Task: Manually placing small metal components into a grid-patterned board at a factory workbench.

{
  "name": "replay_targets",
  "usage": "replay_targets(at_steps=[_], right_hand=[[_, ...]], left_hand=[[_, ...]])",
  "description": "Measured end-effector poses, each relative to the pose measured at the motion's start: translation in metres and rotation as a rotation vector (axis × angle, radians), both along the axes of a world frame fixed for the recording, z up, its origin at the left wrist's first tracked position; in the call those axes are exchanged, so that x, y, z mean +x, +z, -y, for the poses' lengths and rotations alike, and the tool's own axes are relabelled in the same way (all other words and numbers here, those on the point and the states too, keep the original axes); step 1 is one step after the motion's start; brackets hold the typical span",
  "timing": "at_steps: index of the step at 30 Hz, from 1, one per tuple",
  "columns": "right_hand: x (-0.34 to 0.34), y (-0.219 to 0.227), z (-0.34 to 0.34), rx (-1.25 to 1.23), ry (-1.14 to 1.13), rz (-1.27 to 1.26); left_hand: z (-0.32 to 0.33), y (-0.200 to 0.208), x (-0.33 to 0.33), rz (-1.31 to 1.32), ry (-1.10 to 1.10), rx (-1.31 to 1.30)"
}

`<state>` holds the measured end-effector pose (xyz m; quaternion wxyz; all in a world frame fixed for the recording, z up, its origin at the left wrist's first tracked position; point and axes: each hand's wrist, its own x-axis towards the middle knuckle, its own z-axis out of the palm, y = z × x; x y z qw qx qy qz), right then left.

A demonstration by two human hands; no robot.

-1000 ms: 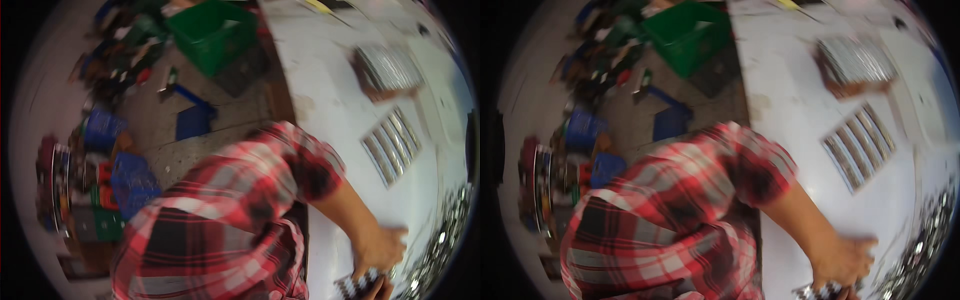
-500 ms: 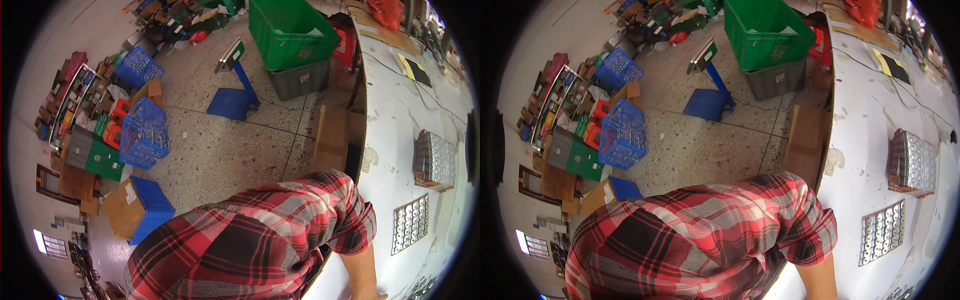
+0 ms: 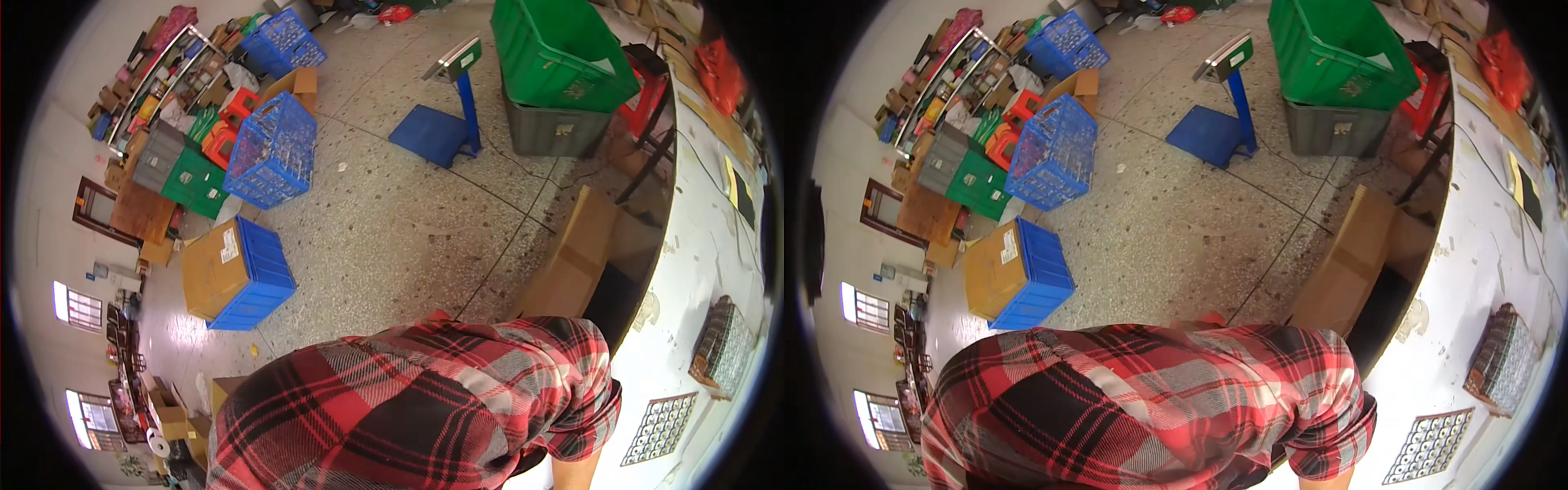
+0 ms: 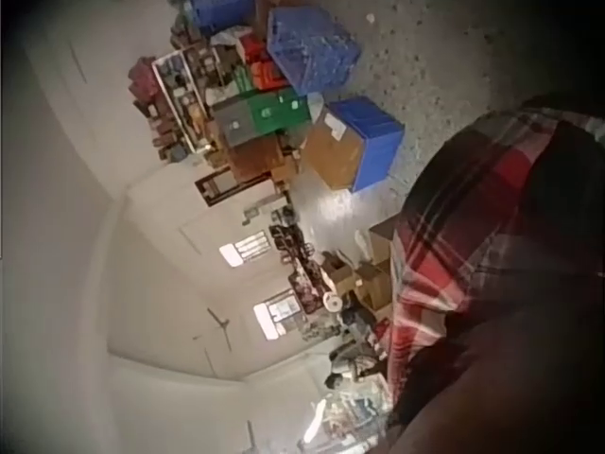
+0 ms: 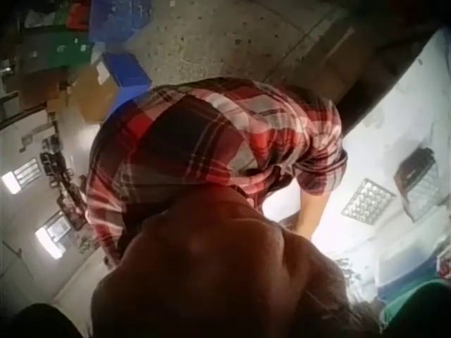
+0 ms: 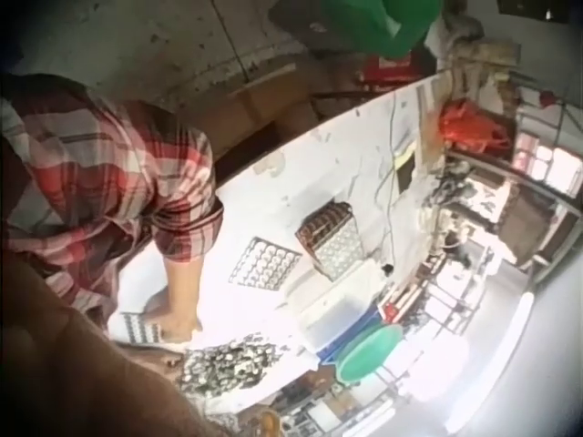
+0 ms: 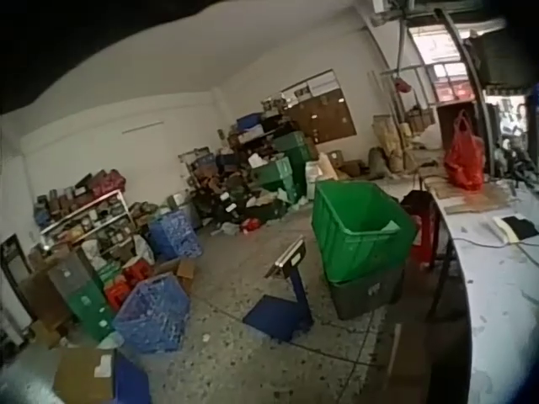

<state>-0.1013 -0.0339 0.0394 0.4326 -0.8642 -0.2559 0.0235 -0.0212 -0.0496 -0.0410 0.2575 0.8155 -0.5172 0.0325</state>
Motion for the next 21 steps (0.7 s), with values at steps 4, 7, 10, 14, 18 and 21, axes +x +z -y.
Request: replay_targets(at_steps=[4, 7, 10, 14, 18, 21], right_hand=[[-0.060, 0.045, -0.034, -0.014, 0.023, 0.069], [-0.075, 0.030, -0.024, -0.012, 0.005, 0.099], [-0.080, 0.017, -0.021, -0.012, 0.027, 0.114], [-0.066, 0.004, -0.013, -0.025, -0.023, 0.155], [-0.062, -0.008, -0.013, -0.034, -0.008, 0.168], [-0.060, -0.013, -0.011, -0.030, 0.027, 0.173]], left_hand=[[-0.003, 0.020, -0.004, 0.067, 0.041, -0.043], [0.008, 0.027, 0.000, 0.095, 0.035, -0.064], [0.010, 0.025, 0.002, 0.109, 0.070, -0.086], [0.023, 0.034, 0.003, 0.145, 0.035, -0.129], [0.024, 0.036, 0.002, 0.157, 0.066, -0.169], [0.019, 0.037, 0.002, 0.164, 0.111, -0.186]])
